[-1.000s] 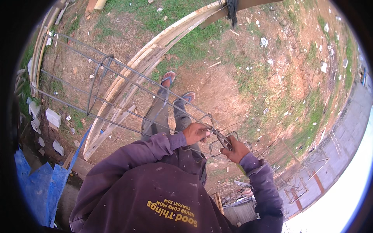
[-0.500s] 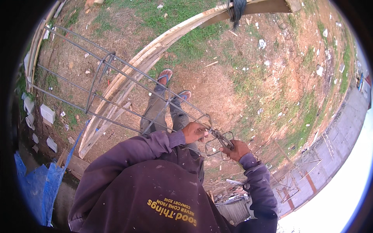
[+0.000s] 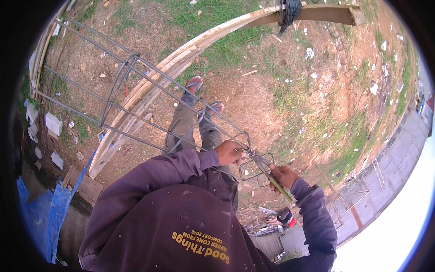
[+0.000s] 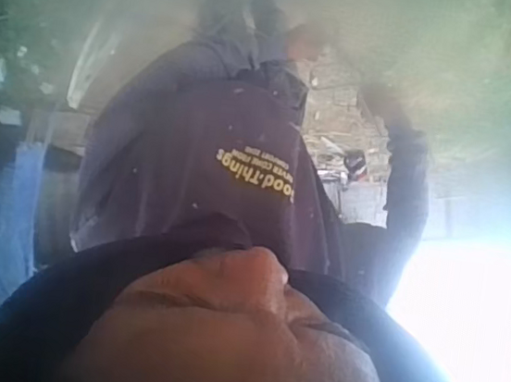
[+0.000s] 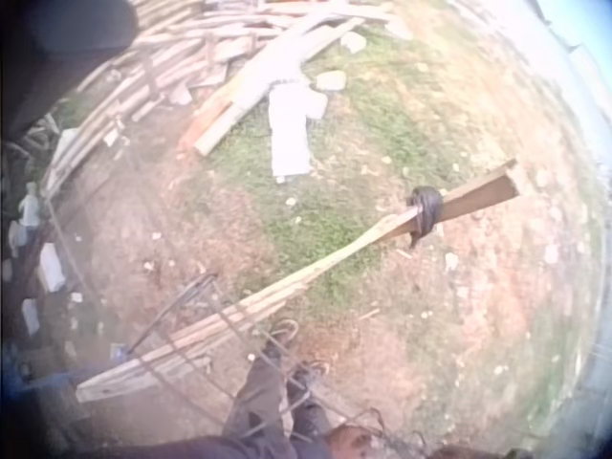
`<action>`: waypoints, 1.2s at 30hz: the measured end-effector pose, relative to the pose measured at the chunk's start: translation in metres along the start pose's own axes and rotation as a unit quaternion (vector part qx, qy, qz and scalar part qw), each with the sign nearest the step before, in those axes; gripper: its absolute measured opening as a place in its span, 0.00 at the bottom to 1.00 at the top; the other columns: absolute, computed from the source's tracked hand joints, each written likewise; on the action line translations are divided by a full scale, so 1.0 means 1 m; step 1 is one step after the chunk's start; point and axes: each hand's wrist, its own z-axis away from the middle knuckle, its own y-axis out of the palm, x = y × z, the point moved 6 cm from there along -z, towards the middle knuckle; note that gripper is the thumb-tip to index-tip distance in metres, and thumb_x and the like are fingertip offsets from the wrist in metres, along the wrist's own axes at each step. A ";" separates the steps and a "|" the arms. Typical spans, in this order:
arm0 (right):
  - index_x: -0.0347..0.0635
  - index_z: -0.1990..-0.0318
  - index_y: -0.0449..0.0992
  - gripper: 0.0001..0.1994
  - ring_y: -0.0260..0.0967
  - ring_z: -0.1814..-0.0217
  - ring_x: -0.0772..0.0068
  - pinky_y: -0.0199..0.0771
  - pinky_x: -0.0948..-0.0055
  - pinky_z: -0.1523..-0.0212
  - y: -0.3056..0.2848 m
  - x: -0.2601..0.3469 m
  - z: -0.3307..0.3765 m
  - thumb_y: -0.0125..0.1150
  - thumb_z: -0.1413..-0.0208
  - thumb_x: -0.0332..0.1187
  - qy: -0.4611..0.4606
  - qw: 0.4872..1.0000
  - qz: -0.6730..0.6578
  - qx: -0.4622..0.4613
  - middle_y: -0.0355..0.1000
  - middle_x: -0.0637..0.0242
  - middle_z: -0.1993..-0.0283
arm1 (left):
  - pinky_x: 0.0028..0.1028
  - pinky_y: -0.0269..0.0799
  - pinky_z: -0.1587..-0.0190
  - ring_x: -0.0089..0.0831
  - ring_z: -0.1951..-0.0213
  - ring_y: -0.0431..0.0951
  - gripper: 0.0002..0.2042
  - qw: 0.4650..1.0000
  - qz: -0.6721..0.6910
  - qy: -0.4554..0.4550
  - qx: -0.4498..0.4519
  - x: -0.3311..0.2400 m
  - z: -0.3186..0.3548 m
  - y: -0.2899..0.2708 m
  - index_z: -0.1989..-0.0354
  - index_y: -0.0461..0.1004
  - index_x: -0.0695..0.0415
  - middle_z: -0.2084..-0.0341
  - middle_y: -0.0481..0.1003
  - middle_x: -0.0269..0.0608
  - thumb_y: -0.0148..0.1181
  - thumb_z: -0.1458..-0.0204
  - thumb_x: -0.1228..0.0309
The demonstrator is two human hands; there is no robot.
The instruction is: The person assembles a rebar cage by tying intersecting steel bars with wire using pliers. The person repeatedly bends and twists wire segments to secure the grid structure on the ground.
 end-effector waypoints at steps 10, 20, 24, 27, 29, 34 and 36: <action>0.33 0.66 0.69 0.26 0.71 0.82 0.65 0.74 0.68 0.81 0.070 -0.028 -0.021 0.58 0.44 0.55 -0.062 0.980 -0.163 -0.092 0.71 0.61 0.78 | 0.26 0.76 0.71 0.26 0.74 0.80 0.12 1.000 -0.014 -0.001 0.011 -0.004 -0.003 -0.005 0.58 0.75 0.69 0.76 0.78 0.44 0.56 0.45 0.71; 0.42 0.50 0.66 0.24 0.68 0.66 0.55 0.71 0.56 0.66 0.007 0.051 0.061 0.64 0.51 0.41 -0.306 0.626 0.559 -0.449 0.65 0.55 0.56 | 0.31 0.74 0.69 0.34 0.75 0.79 0.13 0.973 -0.186 0.097 -0.095 -0.025 0.012 -0.011 0.62 0.78 0.62 0.76 0.78 0.46 0.58 0.45 0.63; 0.35 0.58 0.75 0.25 0.71 0.73 0.52 0.71 0.56 0.69 0.002 0.000 0.023 0.51 0.41 0.54 0.087 0.989 0.076 -0.091 0.71 0.55 0.76 | 0.35 0.72 0.69 0.40 0.74 0.77 0.16 0.923 -0.368 0.077 -0.084 -0.035 0.034 -0.004 0.59 0.77 0.58 0.74 0.76 0.45 0.59 0.46 0.58; 0.33 0.66 0.76 0.28 0.74 0.71 0.50 0.74 0.57 0.67 -0.007 0.017 0.024 0.51 0.42 0.56 -0.013 0.944 0.268 -0.194 0.73 0.50 0.77 | 0.37 0.69 0.60 0.43 0.64 0.75 0.21 0.877 -0.411 0.211 -0.130 -0.067 0.053 0.008 0.51 0.72 0.58 0.64 0.74 0.47 0.59 0.48 0.56; 0.33 0.68 0.76 0.27 0.75 0.69 0.48 0.75 0.57 0.65 -0.005 0.023 0.031 0.53 0.43 0.56 -0.057 0.900 0.355 -0.248 0.74 0.48 0.75 | 0.39 0.65 0.53 0.43 0.56 0.72 0.28 0.794 -0.485 0.324 -0.171 -0.094 0.053 0.022 0.44 0.67 0.59 0.56 0.71 0.48 0.60 0.50 0.55; 0.34 0.66 0.77 0.21 0.76 0.63 0.47 0.76 0.56 0.60 0.007 0.035 0.050 0.65 0.52 0.47 -0.061 0.849 0.436 -0.294 0.76 0.46 0.68 | 0.38 0.59 0.47 0.43 0.53 0.68 0.42 0.833 -0.515 0.196 -0.046 -0.104 0.009 0.066 0.37 0.56 0.61 0.55 0.71 0.48 0.67 0.58 0.55; 0.36 0.64 0.78 0.16 0.76 0.60 0.49 0.76 0.57 0.58 0.013 0.042 0.056 0.67 0.55 0.41 -0.040 0.836 0.451 -0.310 0.76 0.49 0.65 | 0.37 0.59 0.47 0.43 0.54 0.68 0.42 0.888 -0.398 0.224 -0.048 -0.109 -0.002 0.079 0.36 0.55 0.61 0.59 0.73 0.46 0.68 0.59 0.57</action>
